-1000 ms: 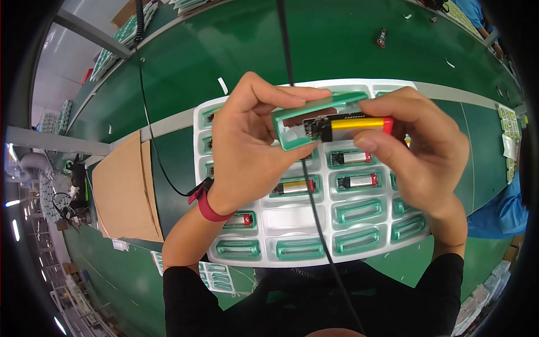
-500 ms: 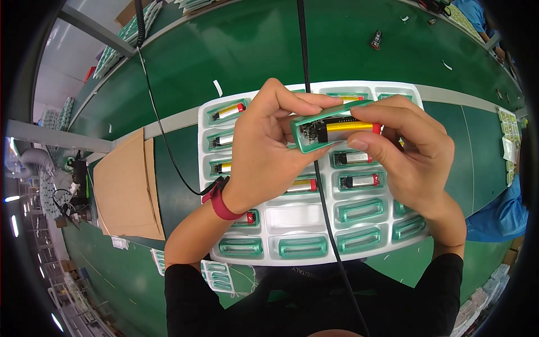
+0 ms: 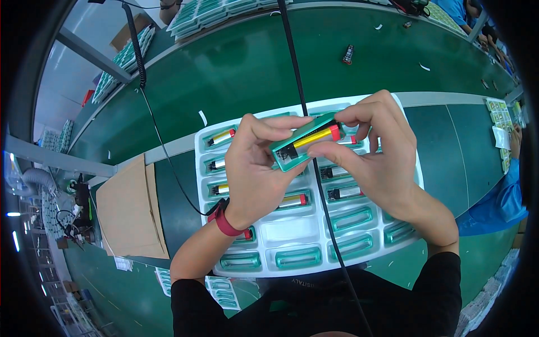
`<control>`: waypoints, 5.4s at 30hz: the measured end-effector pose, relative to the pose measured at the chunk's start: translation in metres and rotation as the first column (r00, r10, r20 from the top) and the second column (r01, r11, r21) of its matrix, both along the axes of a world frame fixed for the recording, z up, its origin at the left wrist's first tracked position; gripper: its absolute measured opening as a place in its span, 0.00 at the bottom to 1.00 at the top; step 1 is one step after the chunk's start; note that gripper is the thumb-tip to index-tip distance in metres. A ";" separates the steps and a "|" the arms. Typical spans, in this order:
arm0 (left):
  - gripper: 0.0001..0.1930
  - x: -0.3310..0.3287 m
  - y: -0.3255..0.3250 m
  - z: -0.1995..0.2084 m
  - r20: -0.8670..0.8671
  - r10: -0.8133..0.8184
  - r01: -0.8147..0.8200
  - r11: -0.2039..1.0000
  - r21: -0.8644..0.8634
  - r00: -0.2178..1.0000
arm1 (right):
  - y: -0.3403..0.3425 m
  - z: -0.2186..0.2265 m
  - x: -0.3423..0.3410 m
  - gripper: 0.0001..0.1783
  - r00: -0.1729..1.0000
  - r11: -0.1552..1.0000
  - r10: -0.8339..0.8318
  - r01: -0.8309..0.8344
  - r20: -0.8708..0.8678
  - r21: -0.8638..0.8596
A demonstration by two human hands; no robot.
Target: The person assembles electronic power bank components by hand, placing battery packs and circuit boards into plastic housings on an assembly line.
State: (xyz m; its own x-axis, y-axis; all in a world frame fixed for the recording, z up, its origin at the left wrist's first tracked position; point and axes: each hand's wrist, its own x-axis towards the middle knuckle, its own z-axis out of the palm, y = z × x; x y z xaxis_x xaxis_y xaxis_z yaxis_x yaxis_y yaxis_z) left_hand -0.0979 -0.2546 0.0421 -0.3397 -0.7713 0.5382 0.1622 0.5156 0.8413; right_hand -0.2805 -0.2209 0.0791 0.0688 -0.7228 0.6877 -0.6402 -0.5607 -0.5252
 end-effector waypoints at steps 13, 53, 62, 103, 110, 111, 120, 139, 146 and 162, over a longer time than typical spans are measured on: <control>0.24 0.001 0.006 -0.008 0.055 0.196 -0.190 0.976 -0.108 0.979 | 0.001 -0.019 0.014 0.09 0.982 0.997 0.067 -0.057 0.177 -0.060; 0.23 0.008 0.025 0.036 0.203 0.322 -0.337 0.941 0.041 0.925 | 0.001 -0.010 0.011 0.13 0.767 0.863 0.226 -0.444 0.600 0.243; 0.19 0.003 0.018 0.029 0.200 0.370 -0.385 0.922 0.041 0.907 | -0.002 -0.018 0.014 0.14 0.755 0.897 0.257 -0.419 0.604 0.142; 0.21 0.001 0.006 0.002 -0.011 0.060 -0.056 0.976 0.211 0.998 | -0.001 -0.007 0.007 0.14 0.921 0.930 0.089 -0.213 0.380 0.299; 0.19 -0.004 0.004 0.000 -0.061 0.090 -0.072 0.966 0.249 0.994 | -0.006 -0.017 0.002 0.16 0.938 0.955 0.118 -0.197 0.326 0.221; 0.19 -0.005 0.002 0.001 -0.061 0.087 -0.070 0.967 0.244 0.994 | -0.007 -0.019 0.001 0.15 0.927 0.966 0.140 -0.205 0.348 0.158; 0.20 0.001 0.004 -0.007 -0.013 0.087 -0.084 0.984 0.158 0.996 | -0.002 -0.027 0.008 0.15 0.931 0.964 0.078 -0.161 0.357 0.209; 0.19 0.000 0.007 -0.002 0.157 0.214 -0.221 0.975 0.026 0.964 | -0.023 -0.032 0.007 0.09 0.924 0.914 0.070 -0.210 0.375 0.348; 0.20 0.010 0.008 0.016 0.179 0.018 -0.041 0.991 0.127 0.984 | -0.015 -0.022 0.001 0.20 0.814 0.769 0.115 -0.436 0.570 0.468; 0.11 0.013 0.011 0.018 0.483 0.143 -0.198 0.978 0.066 0.864 | -0.015 -0.030 -0.010 0.15 0.926 0.858 0.375 -0.367 0.051 0.360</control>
State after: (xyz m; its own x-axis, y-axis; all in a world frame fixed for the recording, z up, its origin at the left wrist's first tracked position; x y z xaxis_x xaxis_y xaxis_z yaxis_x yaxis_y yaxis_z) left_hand -0.0845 -0.2434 0.0597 -0.3895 -0.8849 0.2553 -0.3513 0.3990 0.8470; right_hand -0.2905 -0.2358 0.0493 0.3918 -0.8360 0.3843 -0.4349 -0.5363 -0.7234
